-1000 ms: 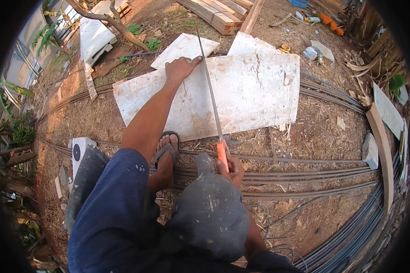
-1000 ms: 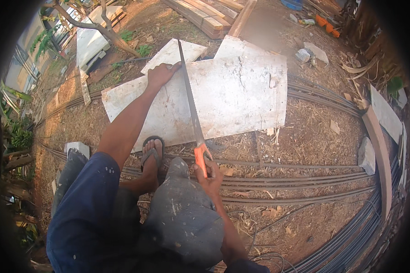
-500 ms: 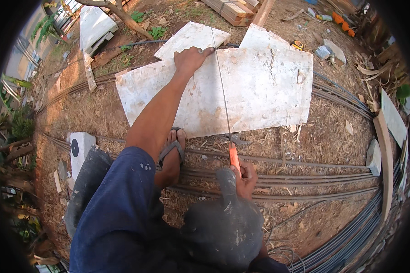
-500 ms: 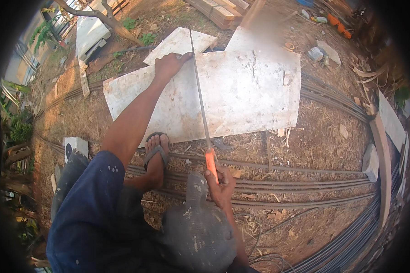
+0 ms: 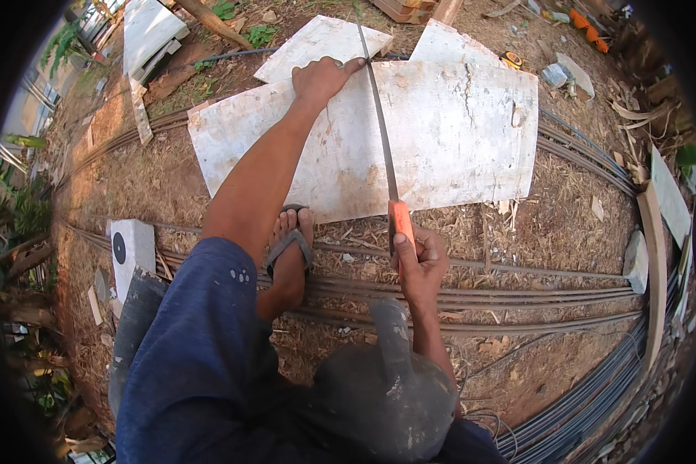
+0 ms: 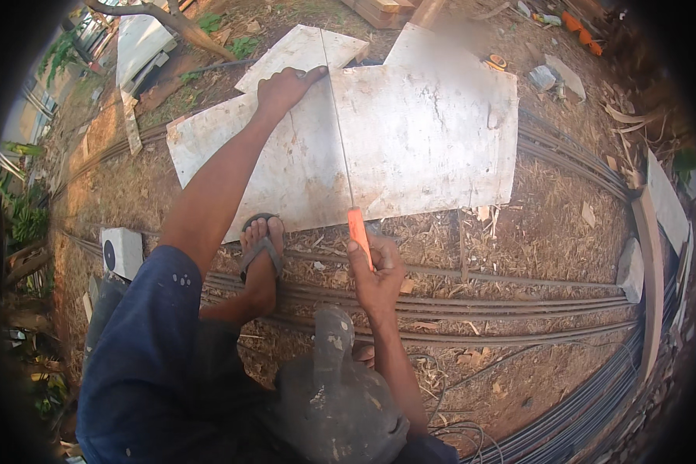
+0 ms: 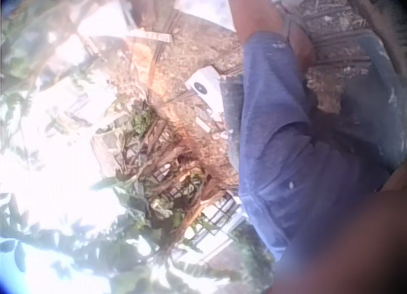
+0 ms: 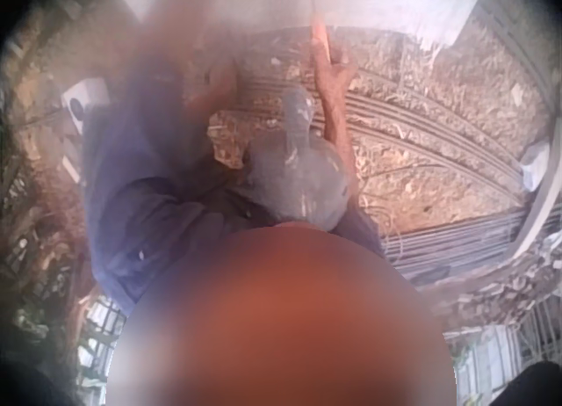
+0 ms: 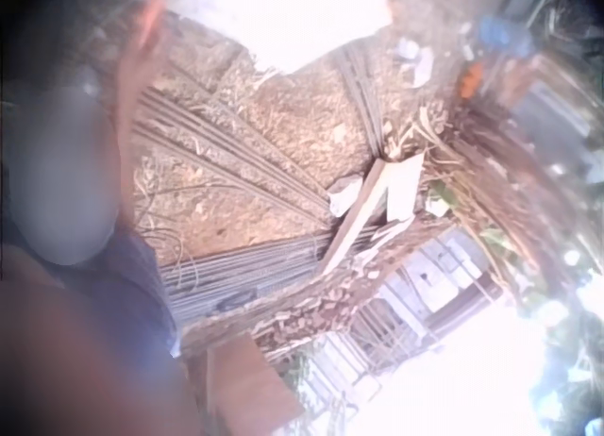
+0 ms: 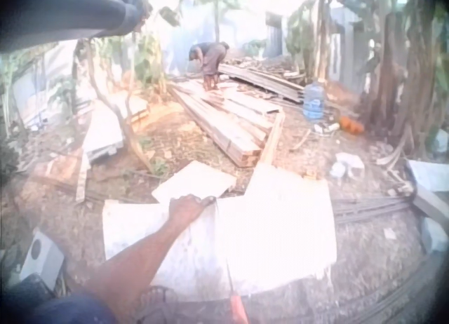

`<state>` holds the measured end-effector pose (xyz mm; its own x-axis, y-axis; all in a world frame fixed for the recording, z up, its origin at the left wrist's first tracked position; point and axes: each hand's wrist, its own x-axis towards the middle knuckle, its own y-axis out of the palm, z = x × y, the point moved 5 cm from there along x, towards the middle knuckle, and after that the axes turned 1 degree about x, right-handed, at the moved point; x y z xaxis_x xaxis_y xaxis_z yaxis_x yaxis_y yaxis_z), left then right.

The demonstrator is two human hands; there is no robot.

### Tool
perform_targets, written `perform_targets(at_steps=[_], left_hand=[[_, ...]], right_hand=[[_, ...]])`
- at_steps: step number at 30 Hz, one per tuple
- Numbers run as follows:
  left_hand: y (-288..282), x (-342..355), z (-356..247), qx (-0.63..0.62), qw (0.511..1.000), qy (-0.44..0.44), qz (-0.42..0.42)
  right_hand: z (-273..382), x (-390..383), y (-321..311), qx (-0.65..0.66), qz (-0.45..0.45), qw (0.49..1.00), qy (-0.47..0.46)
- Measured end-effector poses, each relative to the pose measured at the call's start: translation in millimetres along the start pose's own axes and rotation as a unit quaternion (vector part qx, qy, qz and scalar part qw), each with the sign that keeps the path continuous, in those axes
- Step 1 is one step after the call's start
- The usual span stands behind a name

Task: The person uses a hand saw to cut a rectangular piece of light-colored wood into smaller pieces. They reposition the wood and continue sawing until the piece is separated, then set the saw aside and handle the cut pieces.

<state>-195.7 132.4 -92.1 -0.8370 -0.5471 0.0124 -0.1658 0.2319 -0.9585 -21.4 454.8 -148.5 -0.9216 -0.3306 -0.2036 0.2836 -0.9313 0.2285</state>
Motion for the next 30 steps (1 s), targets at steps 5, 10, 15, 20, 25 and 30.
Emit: perform_targets(at_steps=[5,10,15,20,25,30], left_hand=[[11.5,13.2,7.6,0.016,1.000,-0.008,0.023],[22.7,27.8,16.4,0.020,0.999,-0.005,0.030],[35.9,35.9,18.8,0.008,0.998,-0.021,0.065],[41.6,35.3,18.2,0.004,0.997,-0.021,0.069],[34.4,26.2,14.4,0.025,0.996,-0.029,0.077],[31.8,22.6,7.2,0.006,0.995,-0.013,0.096]], right_hand=[[30.6,-7.7,0.5,-0.091,0.041,0.971,-0.218],[21.3,-0.9,3.8,-0.021,0.052,0.987,-0.153],[-2.1,-4.1,3.3,-0.114,-0.012,0.980,-0.161],[2.9,-40.9,-2.1,-0.147,-0.021,0.973,-0.174],[6.1,21.9,23.0,-0.117,-0.033,0.984,-0.132],[-4.1,37.8,27.0,-0.121,-0.042,0.973,-0.193]])
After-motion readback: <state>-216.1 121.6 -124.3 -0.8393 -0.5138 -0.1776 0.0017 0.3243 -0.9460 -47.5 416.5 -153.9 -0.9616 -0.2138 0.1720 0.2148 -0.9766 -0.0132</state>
